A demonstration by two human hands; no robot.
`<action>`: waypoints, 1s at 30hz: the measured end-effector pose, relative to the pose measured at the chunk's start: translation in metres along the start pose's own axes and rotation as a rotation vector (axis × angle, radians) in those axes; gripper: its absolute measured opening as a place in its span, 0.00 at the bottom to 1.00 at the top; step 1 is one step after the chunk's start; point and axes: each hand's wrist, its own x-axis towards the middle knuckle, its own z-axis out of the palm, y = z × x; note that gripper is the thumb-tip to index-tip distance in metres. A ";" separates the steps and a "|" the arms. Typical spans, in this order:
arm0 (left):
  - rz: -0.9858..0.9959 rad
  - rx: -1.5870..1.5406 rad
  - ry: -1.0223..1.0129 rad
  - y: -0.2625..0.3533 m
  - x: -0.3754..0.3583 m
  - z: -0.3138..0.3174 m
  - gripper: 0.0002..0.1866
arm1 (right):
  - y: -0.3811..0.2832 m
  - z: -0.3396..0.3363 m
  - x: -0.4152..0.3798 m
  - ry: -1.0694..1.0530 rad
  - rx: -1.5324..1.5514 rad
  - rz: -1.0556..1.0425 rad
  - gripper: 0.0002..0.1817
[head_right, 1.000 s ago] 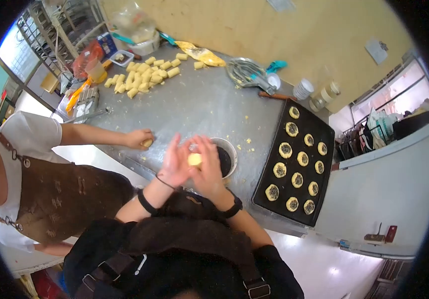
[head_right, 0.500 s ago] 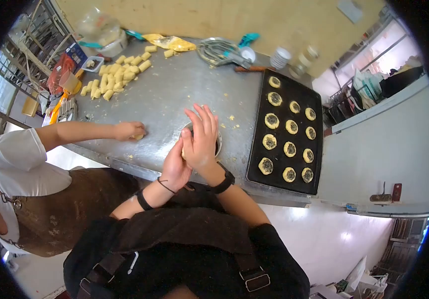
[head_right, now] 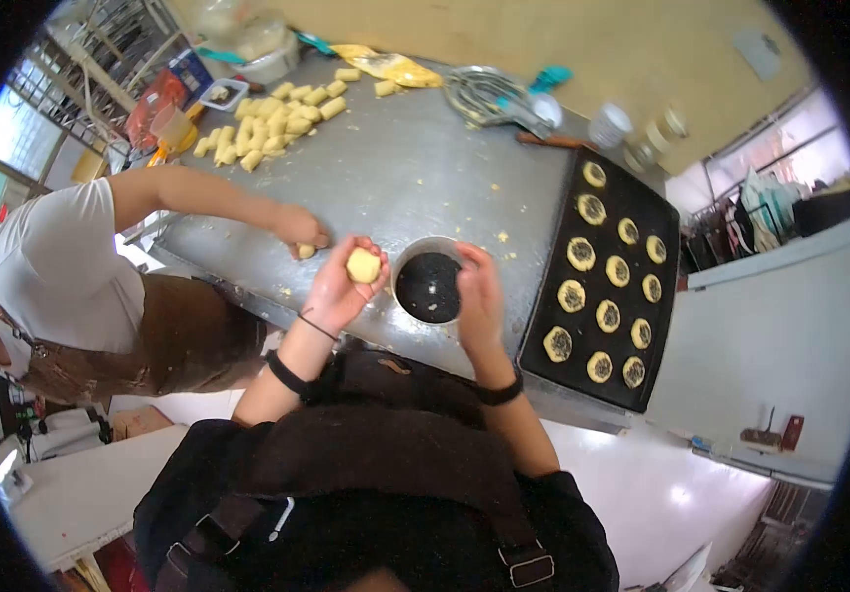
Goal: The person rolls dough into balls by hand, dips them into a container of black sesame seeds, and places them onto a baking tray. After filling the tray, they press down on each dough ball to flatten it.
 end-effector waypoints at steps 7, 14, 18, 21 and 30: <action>0.180 0.159 0.047 0.084 0.056 -0.032 0.10 | 0.001 -0.054 -0.002 0.248 -0.092 0.049 0.15; 0.376 0.189 0.284 0.118 0.136 -0.010 0.15 | 0.013 -0.077 0.011 0.375 -0.126 0.109 0.14; 0.563 0.191 0.506 0.149 0.220 -0.054 0.20 | 0.021 -0.079 0.017 0.394 -0.116 0.142 0.13; 0.634 0.348 0.791 0.178 0.256 -0.087 0.26 | 0.028 -0.086 0.019 0.393 -0.099 0.180 0.13; 0.358 1.473 1.374 0.250 0.285 -0.168 0.39 | 0.040 -0.119 0.019 0.516 -0.243 0.321 0.10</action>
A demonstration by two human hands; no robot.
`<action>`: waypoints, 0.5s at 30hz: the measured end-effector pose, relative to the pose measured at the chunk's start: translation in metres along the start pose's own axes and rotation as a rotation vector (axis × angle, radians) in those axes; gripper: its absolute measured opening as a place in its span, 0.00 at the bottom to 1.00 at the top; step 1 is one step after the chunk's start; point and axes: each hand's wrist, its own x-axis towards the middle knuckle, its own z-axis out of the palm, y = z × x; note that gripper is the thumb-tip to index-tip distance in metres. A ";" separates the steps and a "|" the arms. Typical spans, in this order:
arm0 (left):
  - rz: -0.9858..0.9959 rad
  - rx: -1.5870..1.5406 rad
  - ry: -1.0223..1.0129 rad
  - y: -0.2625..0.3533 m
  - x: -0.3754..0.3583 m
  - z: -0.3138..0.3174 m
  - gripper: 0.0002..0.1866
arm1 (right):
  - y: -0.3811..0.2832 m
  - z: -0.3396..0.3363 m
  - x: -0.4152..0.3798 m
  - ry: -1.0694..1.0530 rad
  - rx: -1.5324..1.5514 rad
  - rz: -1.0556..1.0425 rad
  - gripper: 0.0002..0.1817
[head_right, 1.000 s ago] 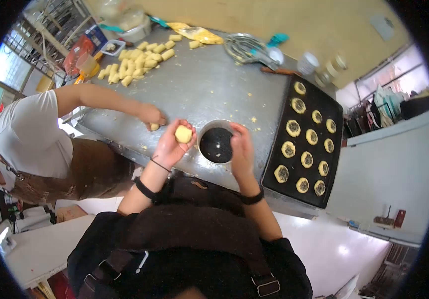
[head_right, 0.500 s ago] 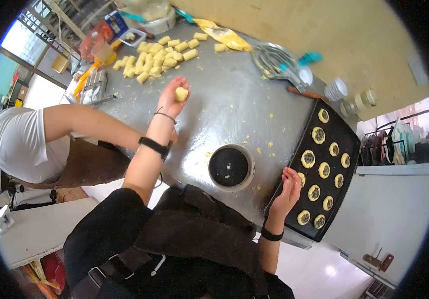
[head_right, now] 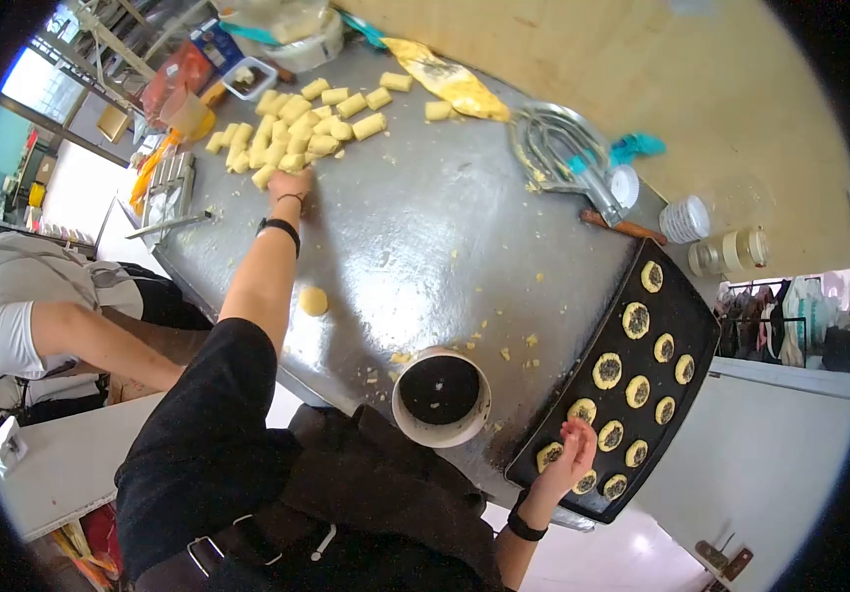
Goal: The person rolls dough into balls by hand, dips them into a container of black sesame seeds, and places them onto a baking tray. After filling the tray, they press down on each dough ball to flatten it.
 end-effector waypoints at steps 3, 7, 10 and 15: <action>0.036 0.099 -0.012 0.009 0.003 -0.006 0.37 | 0.005 -0.001 0.009 0.008 -0.001 -0.001 0.09; 0.088 0.203 0.059 0.008 0.005 -0.006 0.28 | 0.008 0.004 0.017 -0.023 -0.043 -0.029 0.09; 0.149 0.231 0.080 0.002 0.011 -0.003 0.27 | 0.013 0.006 0.015 -0.030 -0.047 -0.020 0.09; 0.212 0.212 0.025 -0.011 0.017 -0.010 0.23 | 0.006 0.004 0.015 -0.060 -0.076 -0.047 0.09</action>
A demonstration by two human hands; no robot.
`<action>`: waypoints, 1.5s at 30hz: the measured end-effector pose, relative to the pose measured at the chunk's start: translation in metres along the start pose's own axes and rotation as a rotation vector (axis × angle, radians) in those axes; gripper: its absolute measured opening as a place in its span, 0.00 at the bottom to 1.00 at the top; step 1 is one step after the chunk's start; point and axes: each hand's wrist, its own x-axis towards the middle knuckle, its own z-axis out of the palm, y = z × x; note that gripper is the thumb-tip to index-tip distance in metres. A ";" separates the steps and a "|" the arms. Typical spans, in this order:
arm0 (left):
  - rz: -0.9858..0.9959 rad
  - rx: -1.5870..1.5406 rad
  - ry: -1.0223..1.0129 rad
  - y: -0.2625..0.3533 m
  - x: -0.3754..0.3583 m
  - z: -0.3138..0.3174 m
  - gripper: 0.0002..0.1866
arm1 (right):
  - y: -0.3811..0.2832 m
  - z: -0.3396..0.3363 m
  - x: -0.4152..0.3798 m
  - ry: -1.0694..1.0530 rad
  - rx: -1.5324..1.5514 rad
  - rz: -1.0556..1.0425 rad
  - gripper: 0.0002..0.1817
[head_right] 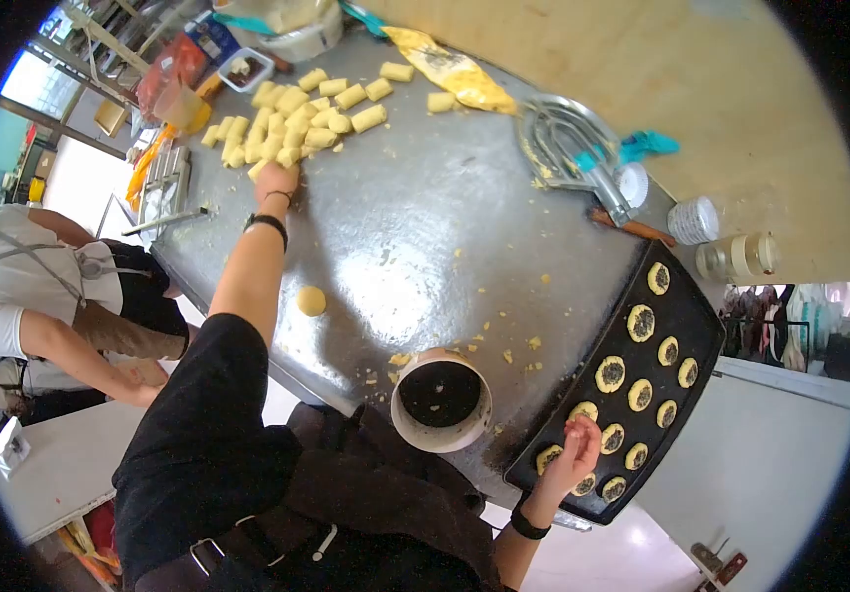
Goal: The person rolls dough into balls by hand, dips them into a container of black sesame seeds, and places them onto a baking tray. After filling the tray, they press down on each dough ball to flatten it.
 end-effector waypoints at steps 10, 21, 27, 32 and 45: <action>-0.328 -1.384 -0.760 -0.010 -0.115 -0.078 0.12 | -0.053 0.030 -0.014 -0.157 0.084 -0.139 0.11; -0.365 -1.809 -1.516 0.023 -0.356 -0.142 0.06 | -0.128 0.136 -0.072 -0.485 -0.086 -0.749 0.17; -0.148 -1.914 -1.373 0.020 -0.413 -0.188 0.11 | -0.128 0.151 -0.098 -0.456 -0.158 -0.879 0.19; -0.384 -1.982 -1.233 -0.004 -0.426 -0.200 0.14 | -0.123 0.158 -0.123 -0.412 -0.242 -0.974 0.17; -0.260 -2.001 -1.376 -0.051 -0.426 -0.213 0.34 | -0.148 0.146 -0.161 -0.507 -0.249 -1.336 0.14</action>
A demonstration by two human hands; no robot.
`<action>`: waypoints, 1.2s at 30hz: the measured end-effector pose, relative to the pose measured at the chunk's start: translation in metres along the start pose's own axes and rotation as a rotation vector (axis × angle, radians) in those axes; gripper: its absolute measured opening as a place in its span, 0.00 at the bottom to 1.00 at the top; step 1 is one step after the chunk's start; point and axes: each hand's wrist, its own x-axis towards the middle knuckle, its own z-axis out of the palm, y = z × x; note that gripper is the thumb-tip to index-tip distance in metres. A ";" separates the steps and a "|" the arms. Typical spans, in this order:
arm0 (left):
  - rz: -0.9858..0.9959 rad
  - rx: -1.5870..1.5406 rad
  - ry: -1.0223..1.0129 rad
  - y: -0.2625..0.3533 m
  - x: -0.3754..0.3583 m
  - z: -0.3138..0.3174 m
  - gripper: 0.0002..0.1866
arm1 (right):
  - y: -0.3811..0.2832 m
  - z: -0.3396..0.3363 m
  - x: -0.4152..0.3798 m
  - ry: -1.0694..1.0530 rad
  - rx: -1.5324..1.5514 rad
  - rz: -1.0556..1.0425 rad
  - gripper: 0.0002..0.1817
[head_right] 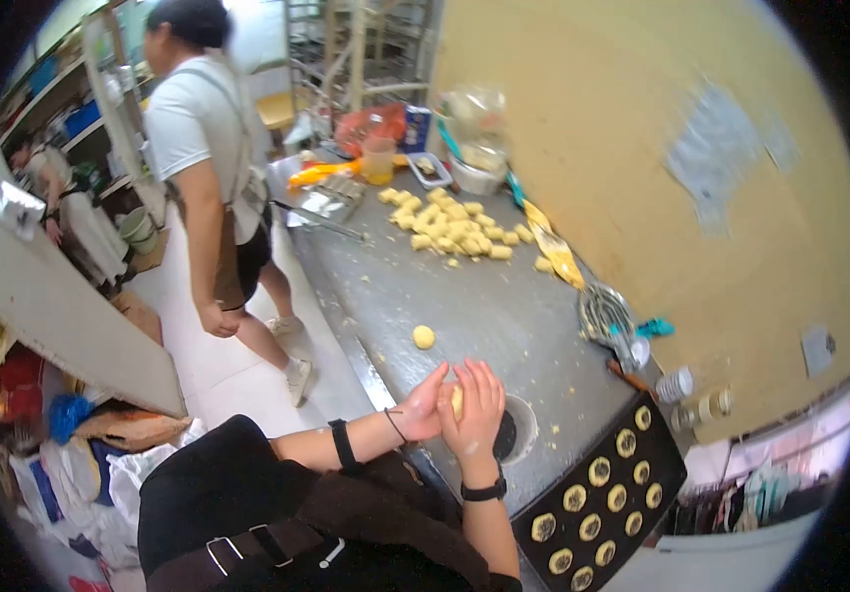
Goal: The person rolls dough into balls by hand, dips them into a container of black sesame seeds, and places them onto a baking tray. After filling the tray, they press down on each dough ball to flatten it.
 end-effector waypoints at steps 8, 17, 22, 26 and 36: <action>0.198 0.122 0.189 -0.009 -0.028 -0.029 0.40 | 0.015 0.062 -0.024 -0.010 0.307 -0.171 0.06; 0.323 -0.039 -0.008 0.040 -0.056 -0.043 0.42 | -0.038 0.045 -0.023 -0.241 0.592 -0.018 0.39; 0.549 0.368 -0.002 0.029 -0.044 -0.027 0.37 | -0.047 0.028 -0.029 -0.315 0.652 -0.184 0.43; 0.438 0.601 -0.086 -0.009 -0.047 0.009 0.38 | -0.023 0.009 0.013 -0.002 0.728 0.137 0.43; 0.684 0.775 -0.112 0.014 -0.024 0.008 0.35 | -0.038 0.000 -0.015 -0.018 0.848 0.012 0.40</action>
